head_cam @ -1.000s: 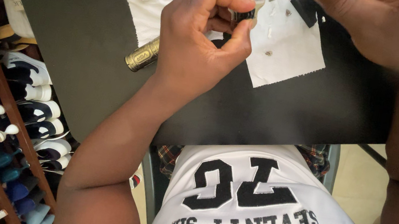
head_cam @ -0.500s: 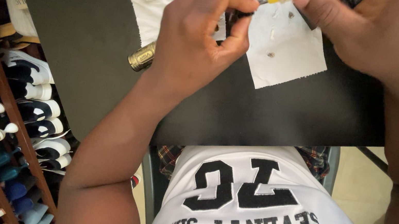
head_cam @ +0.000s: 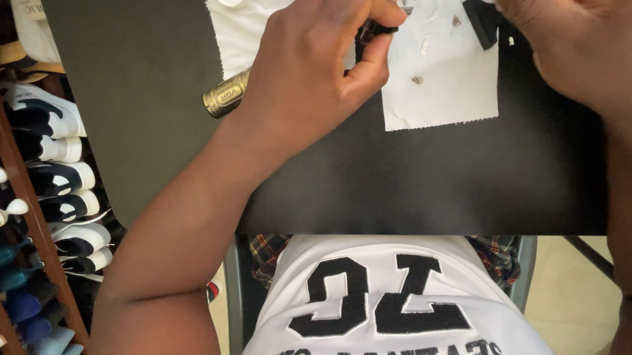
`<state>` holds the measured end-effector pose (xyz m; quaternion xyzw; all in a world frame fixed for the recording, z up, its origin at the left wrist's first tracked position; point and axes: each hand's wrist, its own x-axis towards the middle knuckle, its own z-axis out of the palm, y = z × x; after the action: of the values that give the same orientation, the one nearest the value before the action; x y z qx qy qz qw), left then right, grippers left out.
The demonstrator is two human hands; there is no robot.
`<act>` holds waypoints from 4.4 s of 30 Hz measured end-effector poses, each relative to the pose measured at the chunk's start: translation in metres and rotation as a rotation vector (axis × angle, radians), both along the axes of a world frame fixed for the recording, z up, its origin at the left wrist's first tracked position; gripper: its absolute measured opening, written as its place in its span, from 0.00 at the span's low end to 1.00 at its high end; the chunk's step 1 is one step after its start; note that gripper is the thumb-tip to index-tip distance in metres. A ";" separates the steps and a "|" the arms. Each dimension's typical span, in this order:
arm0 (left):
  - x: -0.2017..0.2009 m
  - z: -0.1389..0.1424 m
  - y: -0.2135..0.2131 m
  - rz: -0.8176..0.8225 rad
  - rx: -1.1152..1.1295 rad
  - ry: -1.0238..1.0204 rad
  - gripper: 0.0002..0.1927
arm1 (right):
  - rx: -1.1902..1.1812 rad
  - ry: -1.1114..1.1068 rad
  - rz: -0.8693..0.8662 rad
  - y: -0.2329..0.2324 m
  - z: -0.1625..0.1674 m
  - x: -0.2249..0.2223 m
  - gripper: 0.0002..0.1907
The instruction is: The person sits at a table and repairs a small gold cylindrical pump bottle. They use a small screwdriver to work on the pump mechanism, disassemble the black top components by hand, fit a metal plate part to the bottle neck, and reassemble the pump parts, working over a white cloth with small screws and components laid out.
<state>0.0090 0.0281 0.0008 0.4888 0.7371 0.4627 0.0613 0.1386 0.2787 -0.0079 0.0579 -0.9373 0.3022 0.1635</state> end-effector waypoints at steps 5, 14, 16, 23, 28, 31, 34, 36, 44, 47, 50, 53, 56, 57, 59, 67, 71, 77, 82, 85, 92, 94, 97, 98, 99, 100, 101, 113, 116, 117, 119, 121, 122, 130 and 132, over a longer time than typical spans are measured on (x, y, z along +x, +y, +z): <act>-0.001 -0.002 0.000 0.029 -0.010 -0.017 0.13 | -0.209 -0.086 -0.025 -0.009 0.003 -0.006 0.10; -0.001 0.001 0.000 0.036 -0.025 -0.020 0.12 | -0.217 -0.056 -0.004 -0.015 0.004 -0.006 0.08; -0.001 0.002 0.000 0.037 -0.026 -0.023 0.12 | -0.187 -0.063 -0.020 -0.015 0.006 -0.007 0.09; 0.000 0.003 0.000 0.040 -0.034 -0.023 0.12 | -0.156 -0.087 -0.040 -0.017 0.010 -0.007 0.11; -0.001 0.001 0.000 0.038 -0.028 -0.030 0.13 | -0.237 -0.123 -0.046 -0.014 0.008 -0.006 0.11; -0.001 0.001 0.000 0.031 -0.029 -0.023 0.13 | -0.212 -0.070 -0.016 -0.014 0.007 -0.003 0.09; -0.002 0.000 0.000 0.033 -0.021 -0.017 0.13 | -0.151 -0.025 0.011 -0.013 0.006 -0.003 0.09; -0.001 0.001 0.000 0.040 -0.019 -0.015 0.13 | -0.092 -0.004 0.028 -0.011 0.006 -0.003 0.09; -0.002 0.000 0.001 0.032 -0.009 -0.021 0.13 | -0.013 0.018 0.037 -0.009 0.006 -0.003 0.08; -0.001 0.000 0.002 0.028 -0.003 -0.017 0.13 | -0.109 -0.014 0.015 -0.010 0.005 -0.003 0.08; 0.000 -0.001 0.002 0.039 -0.009 -0.024 0.13 | -0.128 -0.008 0.020 -0.009 0.005 -0.006 0.08; -0.001 -0.001 0.002 0.032 -0.007 -0.037 0.14 | -0.190 -0.073 -0.025 -0.010 0.007 -0.008 0.10; -0.001 -0.001 0.002 0.017 -0.012 -0.044 0.14 | -0.174 -0.120 -0.063 -0.012 0.011 -0.009 0.14; -0.001 -0.001 0.002 0.017 -0.013 -0.042 0.14 | -0.167 -0.122 -0.063 -0.013 0.012 -0.009 0.14; 0.000 -0.001 0.002 0.020 -0.012 -0.040 0.13 | -0.178 -0.126 -0.058 -0.014 0.013 -0.008 0.12; -0.001 -0.002 0.002 0.030 -0.007 -0.024 0.12 | -0.118 -0.050 0.004 -0.009 0.008 -0.006 0.09; -0.001 -0.001 0.001 0.032 -0.011 -0.031 0.12 | -0.068 -0.019 0.010 -0.007 0.006 -0.003 0.07; -0.001 -0.001 0.002 0.040 -0.011 -0.056 0.12 | -0.121 -0.011 0.034 -0.003 0.008 0.001 0.07; -0.004 -0.002 0.005 0.032 0.045 -0.076 0.12 | -0.352 -0.084 -0.022 -0.003 0.014 0.006 0.08; -0.006 -0.003 0.004 0.024 0.102 -0.122 0.13 | -0.562 -0.144 -0.087 -0.007 0.020 0.013 0.10; -0.005 -0.009 0.004 -0.048 0.172 -0.551 0.11 | -0.722 -0.114 -0.078 -0.012 0.026 0.017 0.11; -0.005 -0.010 0.004 -0.058 0.180 -0.570 0.11 | -0.750 -0.134 -0.115 -0.012 0.026 0.016 0.11; -0.004 -0.010 0.003 -0.063 0.174 -0.546 0.11 | -0.756 -0.126 -0.077 -0.011 0.026 0.013 0.12; -0.004 -0.009 0.003 -0.064 0.167 -0.532 0.11 | -0.734 -0.100 -0.003 -0.009 0.026 0.010 0.12; -0.003 -0.009 0.003 -0.066 0.160 -0.519 0.12 | -0.731 -0.097 0.020 -0.009 0.026 0.010 0.12; -0.003 -0.008 0.003 -0.064 0.158 -0.513 0.11 | -0.729 -0.093 0.043 -0.009 0.026 0.009 0.13; -0.003 -0.007 0.004 -0.062 0.154 -0.507 0.11 | -0.749 -0.113 0.015 -0.010 0.026 0.008 0.13; -0.002 -0.003 0.005 -0.046 0.142 -0.436 0.10 | -0.542 -0.074 0.017 -0.002 0.017 0.015 0.10; -0.002 -0.003 0.005 -0.040 0.137 -0.413 0.11 | -0.491 -0.045 0.044 0.001 0.013 0.016 0.09; -0.003 -0.003 0.006 -0.037 0.135 -0.406 0.12 | -0.488 -0.043 0.048 0.001 0.012 0.017 0.09; -0.002 -0.003 0.006 -0.021 0.120 -0.389 0.12 | -0.463 -0.040 0.050 0.002 0.012 0.017 0.09; -0.002 -0.003 0.006 -0.007 0.112 -0.362 0.12 | -0.450 -0.054 0.025 0.001 0.012 0.017 0.10; -0.002 -0.003 0.006 -0.001 0.111 -0.344 0.12 | -0.460 -0.070 0.001 0.001 0.013 0.017 0.10; -0.004 -0.004 0.006 -0.035 0.131 -0.262 0.12 | -0.368 -0.022 0.108 0.004 0.013 0.017 0.10; -0.002 -0.003 0.006 -0.014 0.123 -0.284 0.12 | -0.357 -0.020 0.098 0.003 0.014 0.019 0.10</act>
<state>0.0068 0.0339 -0.0025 0.4263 0.6879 0.5709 0.1382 0.1573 0.2816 0.0061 0.0705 -0.8665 0.4718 0.1470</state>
